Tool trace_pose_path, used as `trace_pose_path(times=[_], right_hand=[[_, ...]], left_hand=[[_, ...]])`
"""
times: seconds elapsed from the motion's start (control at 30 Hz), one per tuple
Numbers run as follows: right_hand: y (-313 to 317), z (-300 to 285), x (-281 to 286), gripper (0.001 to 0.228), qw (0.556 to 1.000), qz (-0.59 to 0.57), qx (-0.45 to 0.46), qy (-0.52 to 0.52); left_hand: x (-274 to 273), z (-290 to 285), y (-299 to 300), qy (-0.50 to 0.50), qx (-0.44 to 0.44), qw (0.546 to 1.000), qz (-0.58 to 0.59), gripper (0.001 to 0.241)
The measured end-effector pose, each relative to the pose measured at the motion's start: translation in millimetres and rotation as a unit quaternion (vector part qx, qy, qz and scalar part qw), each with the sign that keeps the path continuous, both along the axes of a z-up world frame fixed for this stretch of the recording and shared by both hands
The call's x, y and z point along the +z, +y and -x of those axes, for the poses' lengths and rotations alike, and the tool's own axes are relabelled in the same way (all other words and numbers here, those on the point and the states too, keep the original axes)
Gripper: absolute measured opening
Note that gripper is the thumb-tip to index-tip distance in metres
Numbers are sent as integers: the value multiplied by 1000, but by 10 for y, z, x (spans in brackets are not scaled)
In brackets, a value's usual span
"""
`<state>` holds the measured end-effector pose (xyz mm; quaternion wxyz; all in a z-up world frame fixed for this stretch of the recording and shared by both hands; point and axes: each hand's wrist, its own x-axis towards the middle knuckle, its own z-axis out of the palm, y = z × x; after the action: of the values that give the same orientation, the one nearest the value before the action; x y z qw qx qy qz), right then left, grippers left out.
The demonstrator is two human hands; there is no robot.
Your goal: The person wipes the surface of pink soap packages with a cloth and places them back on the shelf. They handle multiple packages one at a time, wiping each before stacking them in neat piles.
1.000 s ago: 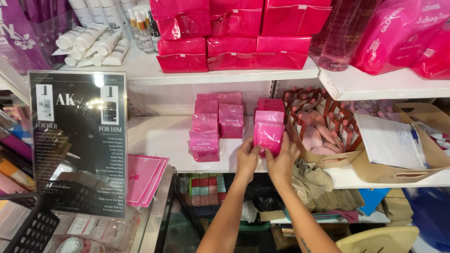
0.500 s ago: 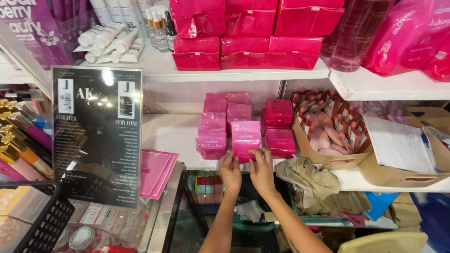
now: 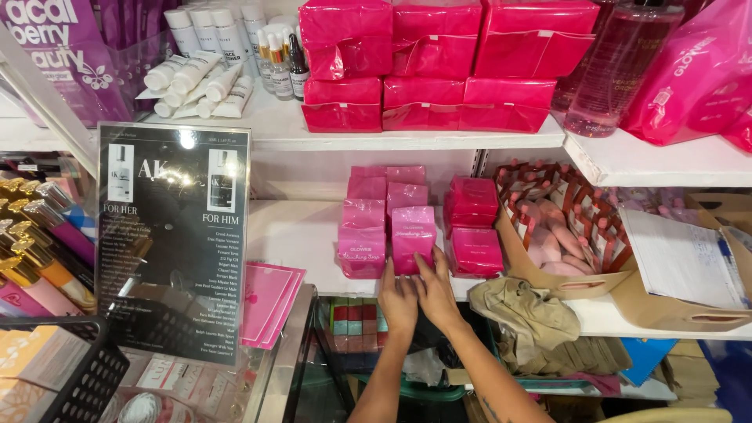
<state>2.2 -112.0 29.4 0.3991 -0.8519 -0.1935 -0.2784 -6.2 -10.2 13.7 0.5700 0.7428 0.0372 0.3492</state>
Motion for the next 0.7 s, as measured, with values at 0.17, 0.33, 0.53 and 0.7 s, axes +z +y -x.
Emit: trace_pose_path(times=[0.17,0.33,0.53,0.7], right_hand=[[63,-64,-6,57,999,15,1,29],[145,-149,-57,59,999,-21,34,27],[139,-184,-12,61,999,-16,26,29],[-127,-68,270,40,986,73,-139,-56]], left_hand=[[13,248,30,-52,31,998,8,37],[118,167,225,-54,61,997,14,33],[-35,-192,354,-51,101,993,-44,19],[77,-108,316,-36,102,992,-57,22]])
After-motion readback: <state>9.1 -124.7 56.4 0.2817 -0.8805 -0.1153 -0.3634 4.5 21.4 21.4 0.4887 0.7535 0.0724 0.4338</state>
